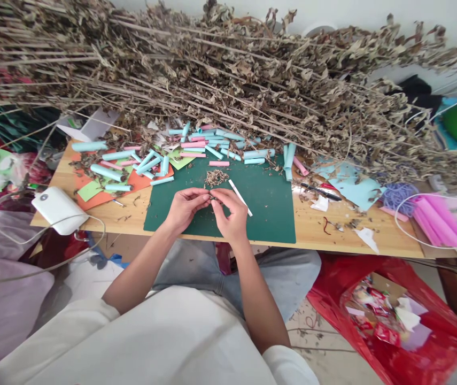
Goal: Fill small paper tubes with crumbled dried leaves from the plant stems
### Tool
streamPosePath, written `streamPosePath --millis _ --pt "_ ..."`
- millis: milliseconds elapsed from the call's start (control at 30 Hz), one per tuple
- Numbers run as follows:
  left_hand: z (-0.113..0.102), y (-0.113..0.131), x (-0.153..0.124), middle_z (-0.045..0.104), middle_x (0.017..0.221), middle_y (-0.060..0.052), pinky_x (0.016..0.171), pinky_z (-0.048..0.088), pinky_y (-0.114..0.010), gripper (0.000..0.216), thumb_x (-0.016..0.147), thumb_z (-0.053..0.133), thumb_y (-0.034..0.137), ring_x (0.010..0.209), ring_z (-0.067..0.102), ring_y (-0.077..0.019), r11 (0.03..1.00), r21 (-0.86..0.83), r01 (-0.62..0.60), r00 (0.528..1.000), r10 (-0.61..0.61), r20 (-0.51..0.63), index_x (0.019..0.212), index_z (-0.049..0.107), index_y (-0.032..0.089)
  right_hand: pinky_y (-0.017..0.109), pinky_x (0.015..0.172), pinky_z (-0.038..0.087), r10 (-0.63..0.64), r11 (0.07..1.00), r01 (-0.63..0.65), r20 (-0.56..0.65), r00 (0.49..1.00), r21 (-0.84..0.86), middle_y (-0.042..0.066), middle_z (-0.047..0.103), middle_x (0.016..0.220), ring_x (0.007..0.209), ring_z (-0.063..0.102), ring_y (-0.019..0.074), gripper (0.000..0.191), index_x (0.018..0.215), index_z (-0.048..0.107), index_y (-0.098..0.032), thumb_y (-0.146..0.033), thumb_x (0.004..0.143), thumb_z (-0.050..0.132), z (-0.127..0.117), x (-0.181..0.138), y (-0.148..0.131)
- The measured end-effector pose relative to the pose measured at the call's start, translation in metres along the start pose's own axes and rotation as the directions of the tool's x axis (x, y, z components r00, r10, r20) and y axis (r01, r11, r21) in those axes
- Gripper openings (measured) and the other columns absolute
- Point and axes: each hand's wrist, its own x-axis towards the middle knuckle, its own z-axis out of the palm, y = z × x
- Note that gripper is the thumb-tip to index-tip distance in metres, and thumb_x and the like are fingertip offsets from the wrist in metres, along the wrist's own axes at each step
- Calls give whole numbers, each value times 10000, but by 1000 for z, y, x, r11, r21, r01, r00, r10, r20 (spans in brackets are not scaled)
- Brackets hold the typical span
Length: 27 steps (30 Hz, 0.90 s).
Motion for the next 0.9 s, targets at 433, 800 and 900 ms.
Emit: streamPosePath --millis 433,800,900 --pt "-4 0 -1 746 790 -39 772 589 -273 313 596 890 308 731 695 -132 999 50 -2 998 -1 63 837 763 154 326 761 583 137 990 -137 11 991 39 35 747 917 824 700 177 133 915 746 -235 -291 870 635 -2 3 2" --pt "-2 1 -2 743 790 -51 756 592 -298 363 644 856 376 703 695 -143 989 147 -32 994 16 109 906 757 145 339 786 573 33 996 -34 -18 999 -87 37 746 901 818 688 174 143 880 748 -241 -258 888 606 -5 5 -4" --pt "-1 2 -2 737 765 -48 738 590 -291 351 628 862 371 688 690 -141 987 152 -44 996 31 88 867 752 138 337 802 577 58 997 -57 18 998 -47 39 739 945 846 690 172 145 948 740 -243 -258 884 612 -6 4 -3"
